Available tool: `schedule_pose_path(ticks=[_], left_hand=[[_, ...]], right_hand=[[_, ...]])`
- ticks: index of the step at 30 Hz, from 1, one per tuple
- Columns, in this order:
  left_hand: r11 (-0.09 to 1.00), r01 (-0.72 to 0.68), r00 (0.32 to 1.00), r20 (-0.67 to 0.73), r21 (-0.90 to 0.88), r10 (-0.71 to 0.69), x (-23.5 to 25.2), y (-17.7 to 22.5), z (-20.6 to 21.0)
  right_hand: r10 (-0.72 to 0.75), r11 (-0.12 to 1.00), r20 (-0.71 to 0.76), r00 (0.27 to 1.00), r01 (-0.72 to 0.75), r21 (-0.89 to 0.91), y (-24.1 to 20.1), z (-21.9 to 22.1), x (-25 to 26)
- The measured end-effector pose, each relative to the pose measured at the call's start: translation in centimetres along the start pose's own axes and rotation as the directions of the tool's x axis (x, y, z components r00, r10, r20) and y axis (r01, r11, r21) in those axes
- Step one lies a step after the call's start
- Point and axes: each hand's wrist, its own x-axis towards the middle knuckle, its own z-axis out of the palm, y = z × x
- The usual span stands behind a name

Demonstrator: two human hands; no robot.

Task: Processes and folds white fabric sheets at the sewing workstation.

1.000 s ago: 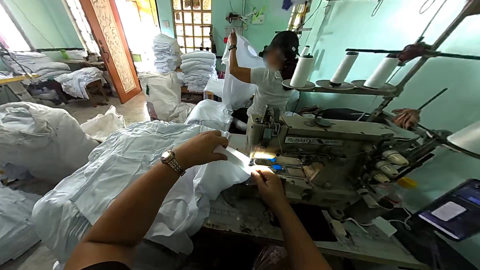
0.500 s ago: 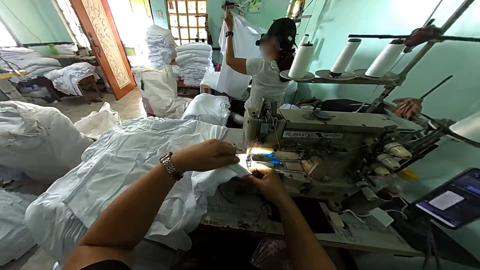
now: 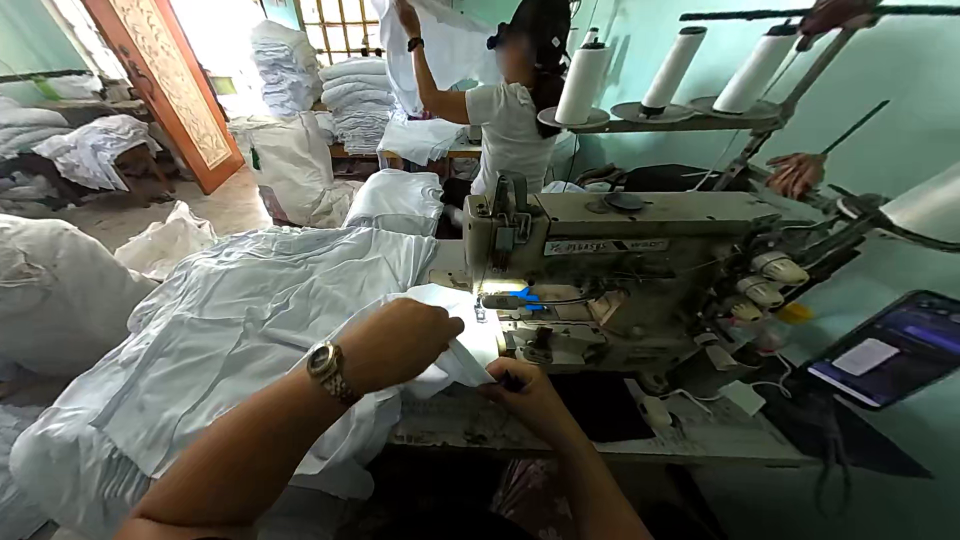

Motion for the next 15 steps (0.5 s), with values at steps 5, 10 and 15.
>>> schedule_pose_path(ticks=[5,10,15], left_hand=[[0.981,0.019,0.984,-0.171,-0.194,-0.053,-0.7,-1.8,1.3],[0.842,0.466,0.883,0.092,-0.270,-0.459,-4.2,-10.0,10.3],[0.887,0.435,0.858,-0.227,-0.156,-0.461,-7.8,-10.2,11.2]], right_hand=[[-0.050,0.999,-0.009,0.999,0.050,0.009,0.2,0.5,-0.3],[-0.104,0.993,-0.063,0.993,0.108,0.057,0.6,1.4,-1.1],[-0.167,0.978,-0.109,0.980,0.178,0.107,2.1,1.7,-1.1]])
